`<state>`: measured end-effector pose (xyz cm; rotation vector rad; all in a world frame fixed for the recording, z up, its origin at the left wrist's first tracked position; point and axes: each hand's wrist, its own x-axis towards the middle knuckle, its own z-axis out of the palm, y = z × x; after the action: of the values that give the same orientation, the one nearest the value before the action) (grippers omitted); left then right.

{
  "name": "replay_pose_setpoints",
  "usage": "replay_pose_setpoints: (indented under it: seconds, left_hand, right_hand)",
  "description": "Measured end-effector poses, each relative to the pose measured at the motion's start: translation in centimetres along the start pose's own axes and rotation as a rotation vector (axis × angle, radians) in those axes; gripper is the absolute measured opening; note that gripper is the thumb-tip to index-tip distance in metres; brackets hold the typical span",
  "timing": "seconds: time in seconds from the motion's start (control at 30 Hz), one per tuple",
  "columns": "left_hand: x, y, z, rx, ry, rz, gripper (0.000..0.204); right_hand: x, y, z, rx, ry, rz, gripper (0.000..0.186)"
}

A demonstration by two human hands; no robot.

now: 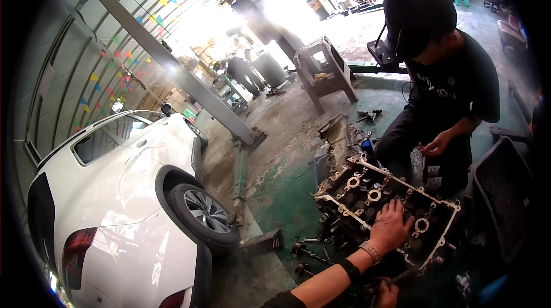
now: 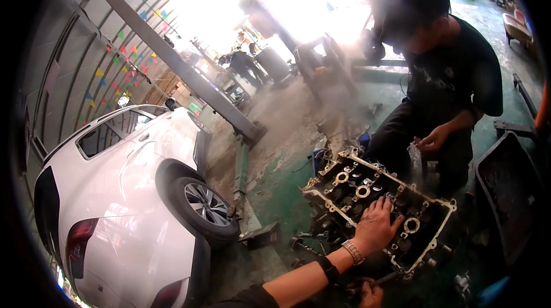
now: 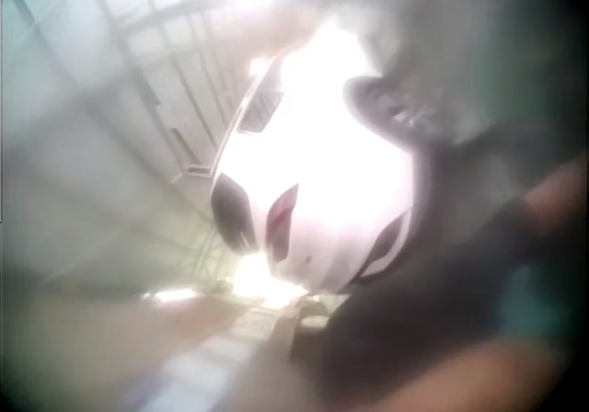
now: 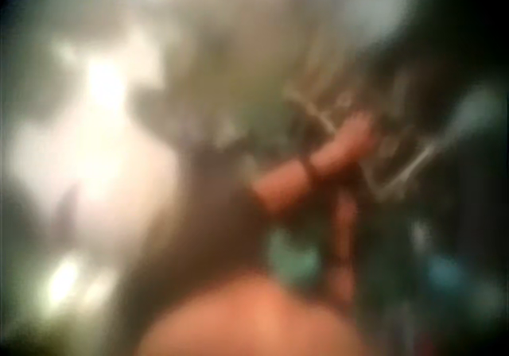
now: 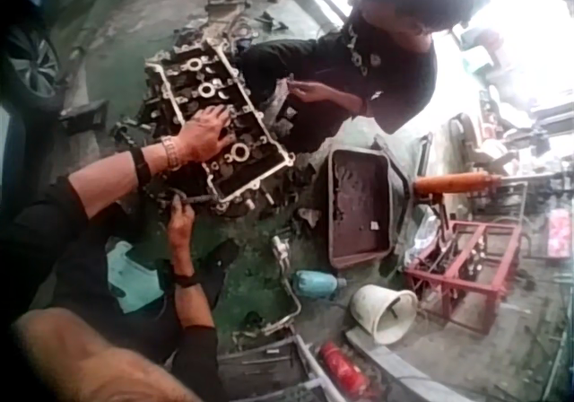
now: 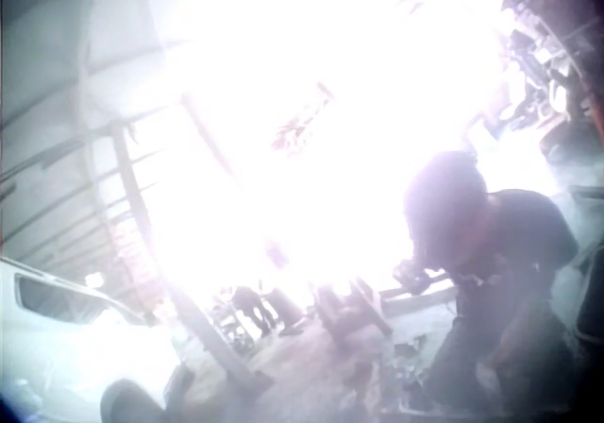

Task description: The person holds and inspects small metal bolts and components by hand while other people work on a disassembled engine block in a garage.

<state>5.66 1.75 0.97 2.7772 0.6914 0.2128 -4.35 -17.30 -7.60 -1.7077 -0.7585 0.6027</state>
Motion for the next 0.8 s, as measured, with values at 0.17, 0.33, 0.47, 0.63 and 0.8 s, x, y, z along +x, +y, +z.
replay_pose_setpoints:
  seconds: [0.17, 0.33, 0.47, 0.63, 0.8]
  left_hand:
    - [0.02, -0.11, 0.12, -0.002, -0.005, -0.013, 0.063]
    - [0.04, -0.16, 0.19, 0.001, 0.004, -0.010, 0.062]
    - [0.04, -0.08, 0.09, 0.009, -0.027, -0.013, 0.063]
    - [-0.01, 0.04, -0.13, 0.007, -0.018, -0.020, 0.063]
    - [-0.05, 0.19, -0.38, 0.008, -0.030, -0.025, 0.064]
  right_hand:
    - [-0.03, -0.52, -0.31, 0.151, -0.006, 0.034, 0.035]
    - [0.15, -0.59, -0.44, 0.098, 0.007, 0.041, 0.034]
    - [0.21, -0.49, -0.37, 0.083, 0.011, 0.041, 0.034]
    - [0.26, -0.40, -0.34, 0.073, 0.014, 0.041, 0.034]
    - [0.19, -0.41, -0.36, 0.067, 0.013, 0.044, 0.034]
